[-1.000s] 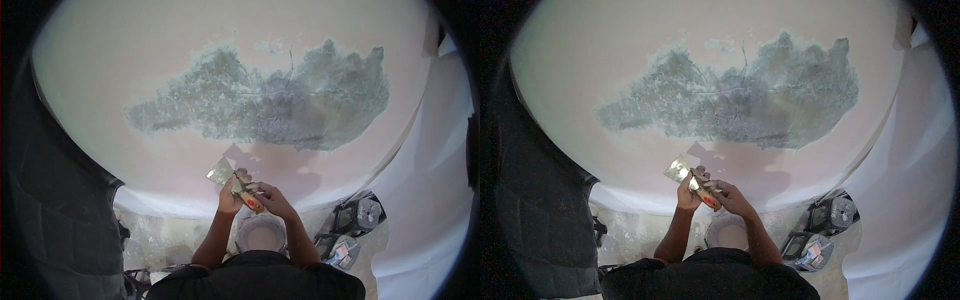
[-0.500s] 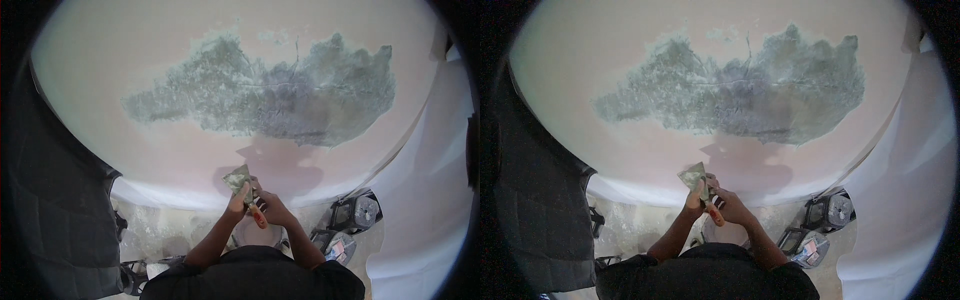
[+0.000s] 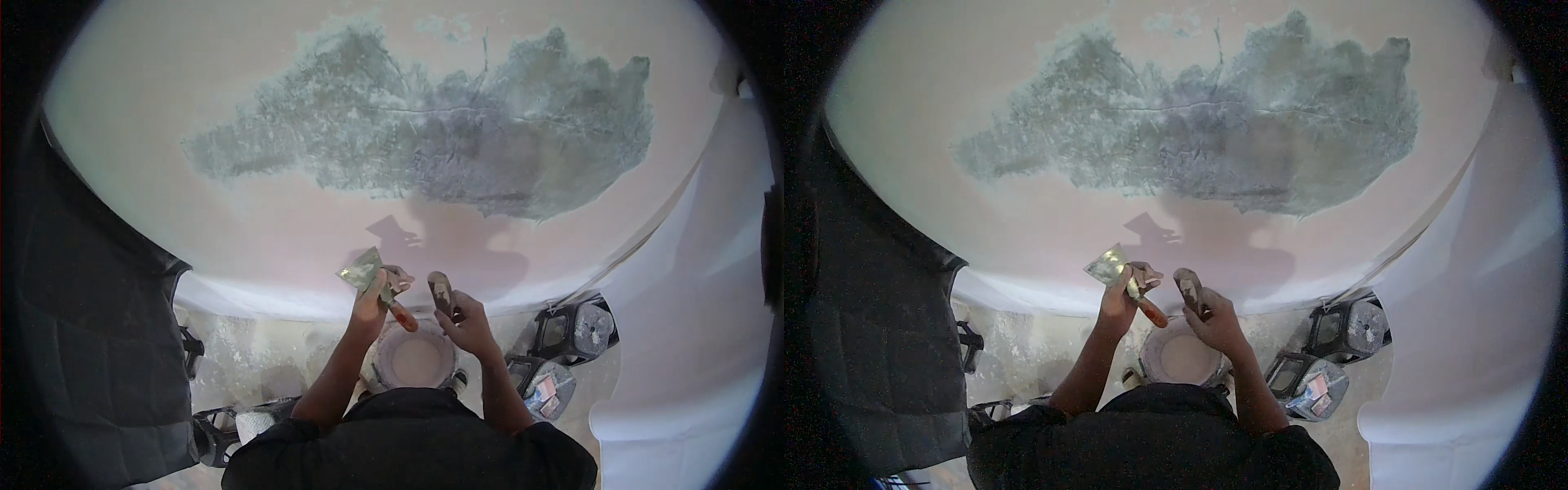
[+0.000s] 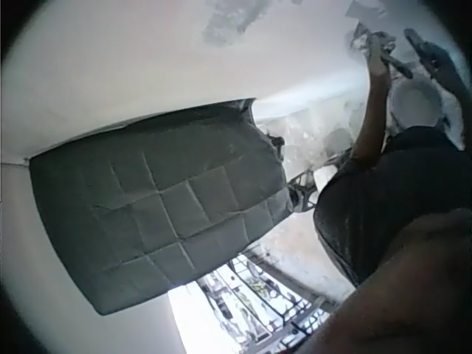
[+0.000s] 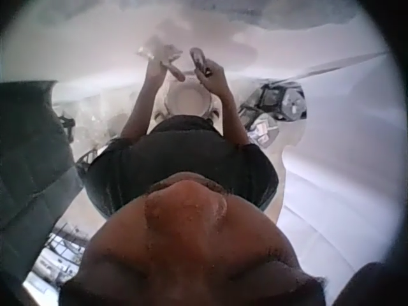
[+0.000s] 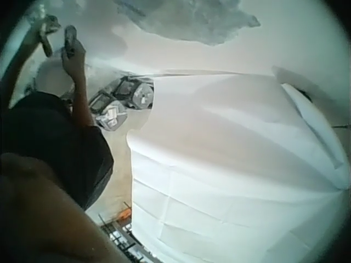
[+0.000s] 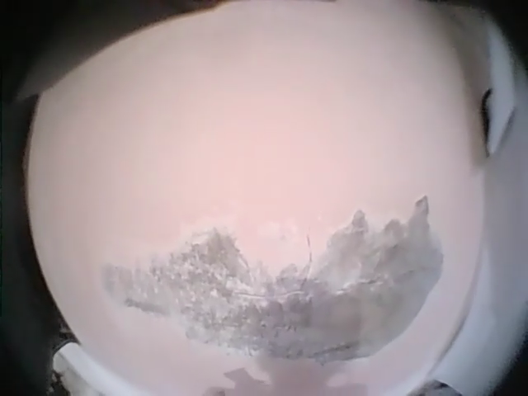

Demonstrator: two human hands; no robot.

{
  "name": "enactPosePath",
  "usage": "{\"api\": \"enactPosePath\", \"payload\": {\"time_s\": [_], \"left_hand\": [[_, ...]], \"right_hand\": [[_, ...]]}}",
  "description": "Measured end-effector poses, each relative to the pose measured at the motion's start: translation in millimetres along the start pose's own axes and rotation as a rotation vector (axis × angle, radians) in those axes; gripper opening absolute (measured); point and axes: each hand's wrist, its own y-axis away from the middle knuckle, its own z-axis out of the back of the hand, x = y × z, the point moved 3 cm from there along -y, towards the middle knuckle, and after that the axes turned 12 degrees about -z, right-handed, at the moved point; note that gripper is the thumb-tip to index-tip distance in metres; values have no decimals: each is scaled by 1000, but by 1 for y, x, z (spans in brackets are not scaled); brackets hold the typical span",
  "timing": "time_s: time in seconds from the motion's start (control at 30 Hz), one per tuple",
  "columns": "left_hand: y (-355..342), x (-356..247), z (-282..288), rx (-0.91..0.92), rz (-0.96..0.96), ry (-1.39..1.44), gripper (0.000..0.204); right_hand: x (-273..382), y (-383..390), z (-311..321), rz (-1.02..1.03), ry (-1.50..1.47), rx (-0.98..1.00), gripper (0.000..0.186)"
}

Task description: Apply patching compound to a wall and then sand it smooth.

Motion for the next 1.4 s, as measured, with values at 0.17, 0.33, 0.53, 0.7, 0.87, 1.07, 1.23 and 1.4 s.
{"api": "enactPosePath", "payload": {"time_s": [0.17,0.33,0.53,0.7,0.87,1.07,1.23,1.4], "left_hand": [[7,21,-15,-25,137,95,31],[19,57,-47,-103,230,24,31],[33,95,-77,-177,313,11,27],[42,86,-85,-52,425,23,20],[64,68,-58,-141,467,-13,19],[80,49,-41,-118,446,-65,23],[78,61,-45,-49,496,-102,24],[78,72,-78,54,477,-104,24]], "right_hand": [[-8,5,21,-101,-133,-53,16],[-26,12,45,-43,-66,23,18],[-24,23,82,-76,-19,120,19],[-20,34,92,-142,-133,159,16],[-7,55,58,-151,-141,79,17],[-13,84,21,-143,-34,98,14],[4,103,28,-195,6,14,17],[-15,119,69,-197,41,-25,17]]}}
